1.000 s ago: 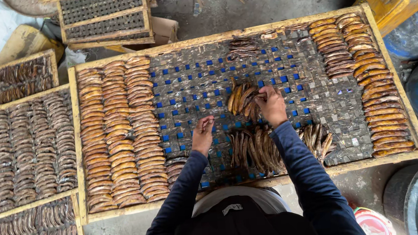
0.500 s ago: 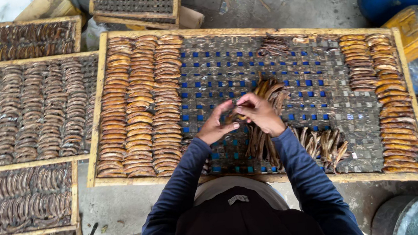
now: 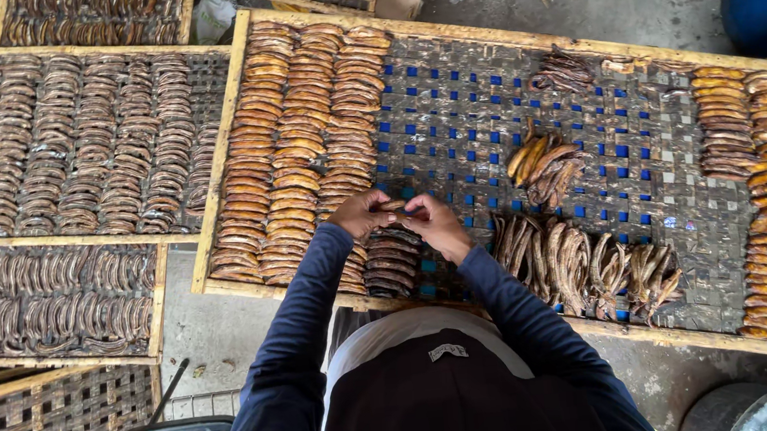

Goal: The person gathers dried banana slices from a woven drying tray and packs them into a plastic bag, then arranges dried banana slices in neat rows on a large drying tray, picking up loose slices and placing them one by one to fill gaps in the pattern.

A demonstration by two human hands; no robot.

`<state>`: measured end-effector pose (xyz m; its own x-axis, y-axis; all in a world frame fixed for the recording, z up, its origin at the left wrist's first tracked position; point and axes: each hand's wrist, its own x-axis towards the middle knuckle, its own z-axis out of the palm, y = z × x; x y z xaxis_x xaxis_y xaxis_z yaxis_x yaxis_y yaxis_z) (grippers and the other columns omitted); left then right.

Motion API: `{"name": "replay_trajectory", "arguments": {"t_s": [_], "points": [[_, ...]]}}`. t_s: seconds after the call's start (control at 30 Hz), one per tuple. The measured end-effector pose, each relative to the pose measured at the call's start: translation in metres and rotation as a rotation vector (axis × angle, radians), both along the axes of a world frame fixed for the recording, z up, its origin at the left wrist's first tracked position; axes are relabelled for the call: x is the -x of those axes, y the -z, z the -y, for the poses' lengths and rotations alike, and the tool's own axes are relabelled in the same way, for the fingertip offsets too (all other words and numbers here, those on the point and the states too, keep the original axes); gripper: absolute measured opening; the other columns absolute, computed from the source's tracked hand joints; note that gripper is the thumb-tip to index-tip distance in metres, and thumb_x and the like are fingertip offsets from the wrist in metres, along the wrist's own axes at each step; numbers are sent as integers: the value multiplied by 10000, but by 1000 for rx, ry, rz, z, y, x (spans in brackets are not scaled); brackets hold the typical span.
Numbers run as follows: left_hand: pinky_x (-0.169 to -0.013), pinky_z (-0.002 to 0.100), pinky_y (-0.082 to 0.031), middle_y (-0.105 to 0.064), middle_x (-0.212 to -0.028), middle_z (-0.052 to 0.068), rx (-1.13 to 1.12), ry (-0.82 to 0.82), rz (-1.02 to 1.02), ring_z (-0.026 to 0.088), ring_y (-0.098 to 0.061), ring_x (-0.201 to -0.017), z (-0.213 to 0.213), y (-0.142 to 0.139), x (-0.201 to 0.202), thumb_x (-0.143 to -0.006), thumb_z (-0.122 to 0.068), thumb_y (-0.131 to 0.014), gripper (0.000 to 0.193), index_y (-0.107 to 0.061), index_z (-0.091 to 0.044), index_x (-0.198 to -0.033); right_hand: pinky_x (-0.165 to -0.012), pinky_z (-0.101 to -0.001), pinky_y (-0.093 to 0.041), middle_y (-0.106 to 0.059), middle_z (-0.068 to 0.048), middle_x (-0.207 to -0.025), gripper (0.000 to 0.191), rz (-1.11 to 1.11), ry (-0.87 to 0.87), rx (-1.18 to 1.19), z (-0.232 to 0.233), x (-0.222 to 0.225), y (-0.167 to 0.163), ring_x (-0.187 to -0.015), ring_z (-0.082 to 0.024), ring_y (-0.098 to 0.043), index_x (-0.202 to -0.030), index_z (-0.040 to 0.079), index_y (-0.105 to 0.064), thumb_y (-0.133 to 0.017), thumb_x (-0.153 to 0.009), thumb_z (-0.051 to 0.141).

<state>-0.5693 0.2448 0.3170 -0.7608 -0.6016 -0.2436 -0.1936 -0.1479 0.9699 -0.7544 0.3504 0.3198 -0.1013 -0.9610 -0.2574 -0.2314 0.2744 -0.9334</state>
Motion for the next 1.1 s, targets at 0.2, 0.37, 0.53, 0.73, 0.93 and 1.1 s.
{"name": "replay_trajectory", "arguments": {"t_s": [0.2,0.37,0.53,0.73,0.93,1.1], "points": [[-718,368,-534,-700,-925,96,240,-142,266,168,-637,-804,10,-7,-5,-965,-136,-722,302,-601,-11,-1212,-757,-363,-575,-728,-84,-953,238,-263,53,23,0,-16,14,-856,-203,-716,-1051,63,-636,-792,-896,156],[-781,431,-564,-724,-1036,158,380,-165,383,273,-704,-891,5,-3,-15,-948,-179,-734,359,-603,-42,-1253,-766,-450,-592,-683,-95,-1054,205,-369,-59,21,-12,-4,17,-948,-274,-696,-1110,116,-585,-712,-978,206],[-845,472,-576,-734,-1090,186,443,-138,350,336,-722,-977,-7,14,-22,-879,-191,-797,412,-622,-44,-1222,-774,-451,-599,-695,-79,-1047,212,-411,-11,-19,-26,5,23,-941,-267,-708,-1119,136,-602,-714,-969,235],[-842,492,-580,-733,-1071,163,462,-116,397,343,-716,-970,-15,23,-15,-890,-172,-785,328,-638,-76,-1167,-765,-431,-589,-724,-68,-1009,182,-415,41,-24,-39,17,31,-907,-249,-718,-1050,109,-639,-748,-945,211],[-840,515,-565,-726,-1081,170,493,-87,506,363,-698,-982,-20,24,-10,-879,-153,-784,349,-616,-92,-1179,-763,-423,-585,-729,-67,-957,116,-472,8,33,-42,23,41,-877,-235,-722,-1026,118,-662,-732,-946,166],[-845,504,-568,-703,-1099,191,472,-95,536,363,-692,-980,-17,26,-12,-847,-187,-818,469,-611,-70,-1251,-758,-410,-588,-703,-95,-944,195,-446,52,74,-45,28,41,-859,-246,-719,-979,73,-616,-769,-867,118]]}}
